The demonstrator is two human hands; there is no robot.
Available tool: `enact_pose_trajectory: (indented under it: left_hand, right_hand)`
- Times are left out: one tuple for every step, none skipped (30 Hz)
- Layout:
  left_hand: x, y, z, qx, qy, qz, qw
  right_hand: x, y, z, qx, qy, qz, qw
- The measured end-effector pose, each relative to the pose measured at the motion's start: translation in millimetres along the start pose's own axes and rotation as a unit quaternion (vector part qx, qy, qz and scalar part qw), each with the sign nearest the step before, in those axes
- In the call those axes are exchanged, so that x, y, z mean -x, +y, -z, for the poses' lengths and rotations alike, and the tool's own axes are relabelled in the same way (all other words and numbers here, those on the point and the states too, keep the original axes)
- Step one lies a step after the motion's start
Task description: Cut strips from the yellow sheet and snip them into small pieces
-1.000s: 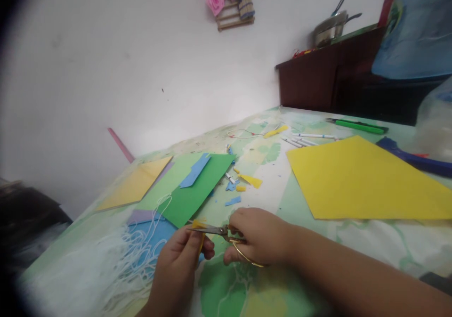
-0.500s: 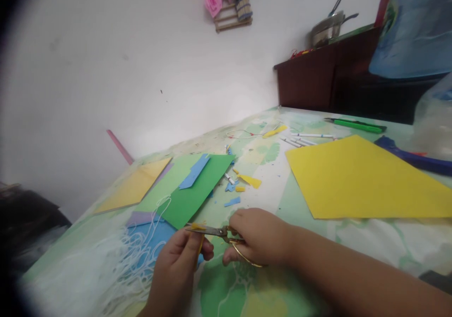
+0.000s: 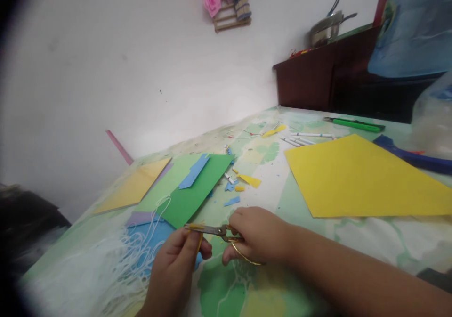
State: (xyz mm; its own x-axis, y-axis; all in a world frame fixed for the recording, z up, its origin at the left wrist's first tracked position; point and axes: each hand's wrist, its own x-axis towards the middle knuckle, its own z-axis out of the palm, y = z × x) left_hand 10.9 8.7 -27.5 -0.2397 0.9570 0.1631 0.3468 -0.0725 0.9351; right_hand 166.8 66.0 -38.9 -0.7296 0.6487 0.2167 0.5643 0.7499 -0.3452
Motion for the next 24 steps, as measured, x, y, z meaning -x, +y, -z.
enact_pose_trajectory:
  left_hand:
    - [0.0, 0.1, 0.1, 0.001, -0.002, 0.000, 1.000]
    - [0.0, 0.1, 0.2, 0.003, -0.003, 0.000, 1.000]
    - [-0.1, 0.1, 0.3, 0.004, -0.004, 0.000, 1.000]
    - [-0.2, 0.0, 0.4, 0.004, -0.004, -0.001, 1.000]
    - [-0.3, 0.0, 0.4, 0.005, -0.003, -0.002, 1.000]
    - [-0.3, 0.0, 0.3, 0.005, -0.003, -0.003, 1.000]
    - [-0.4, 0.1, 0.3, 0.007, -0.004, -0.005, 1.000]
    - [-0.4, 0.3, 0.2, 0.009, -0.005, -0.006, 1.000]
    - [-0.3, 0.5, 0.1, 0.013, -0.006, -0.004, 1.000]
    - [-0.3, 0.8, -0.1, 0.016, -0.006, 0.000, 1.000]
    - [-0.2, 1.1, -0.2, 0.020, -0.004, 0.003, 1.000]
    - [0.0, 1.4, -0.3, 0.023, -0.002, 0.005, 1.000]
    - [0.1, 1.6, -0.4, 0.025, 0.001, 0.007, 1.000]
    - [0.3, 1.8, -0.5, 0.027, 0.003, 0.007, 1.000]
    - [0.4, 2.0, -0.6, 0.029, 0.004, 0.008, 1.000]
    - [0.4, 2.1, -0.7, 0.030, 0.004, 0.010, 1.000]
    - [0.4, 2.2, -0.7, 0.031, 0.003, 0.012, 0.999]
    - [0.2, 2.2, -0.6, 0.033, 0.002, 0.014, 0.999]
    - [0.0, 2.3, -0.4, 0.035, -0.001, 0.015, 0.999]
    - [-0.4, 2.3, -0.1, 0.040, -0.003, 0.015, 0.999]
    - [-0.8, 2.4, 0.4, 0.045, -0.003, 0.014, 0.999]
    - [-1.3, 2.5, 1.0, 0.050, -0.002, 0.014, 0.999]
    - [-1.9, 2.5, 1.8, 0.054, 0.001, 0.014, 0.998]
    - [-2.4, 2.3, 2.8, 0.057, 0.004, 0.017, 0.998]
  right_hand:
    - [-0.1, -0.1, 0.0, -0.001, 0.001, -0.001, 1.000]
    - [-0.1, -0.1, 0.0, -0.003, 0.002, 0.000, 1.000]
    - [-0.1, -0.1, -0.1, -0.004, 0.004, 0.000, 1.000]
    - [0.1, 0.0, -0.2, -0.003, 0.005, 0.000, 1.000]
    - [0.2, 0.0, -0.3, -0.003, 0.006, 0.001, 1.000]
    - [0.4, 0.0, -0.3, -0.003, 0.007, 0.001, 1.000]
    - [0.6, -0.1, -0.4, -0.004, 0.007, 0.001, 1.000]
    - [0.8, -0.2, -0.5, -0.004, 0.007, 0.000, 1.000]
    - [0.9, -0.3, -0.7, -0.006, 0.006, 0.000, 1.000]
    - [0.9, -0.4, -0.9, -0.007, 0.005, -0.001, 1.000]
    - [0.8, -0.5, -1.2, -0.009, 0.005, 0.000, 1.000]
    - [0.7, -0.5, -1.5, -0.011, 0.005, 0.001, 1.000]
    - [0.6, -0.5, -1.8, -0.012, 0.006, 0.002, 1.000]
    - [0.6, -0.3, -2.0, -0.014, 0.008, 0.002, 1.000]
    - [0.5, 0.0, -2.2, -0.016, 0.009, 0.001, 1.000]
    - [0.6, 0.3, -2.3, -0.020, 0.009, -0.002, 1.000]
    - [0.8, 0.7, -2.2, -0.025, 0.008, -0.006, 1.000]
    - [1.1, 1.0, -1.9, -0.031, 0.006, -0.011, 0.999]
    - [1.5, 1.2, -1.5, -0.037, 0.006, -0.017, 0.999]
    - [1.9, 1.4, -1.0, -0.043, 0.006, -0.023, 0.999]
    - [2.3, 1.4, -0.4, -0.048, 0.005, -0.028, 0.998]
    - [2.6, 1.3, 0.2, -0.052, 0.003, -0.032, 0.998]
    - [2.9, 1.2, 0.6, -0.055, 0.000, -0.036, 0.998]
    - [2.9, 1.1, 0.9, -0.057, -0.004, -0.040, 0.998]
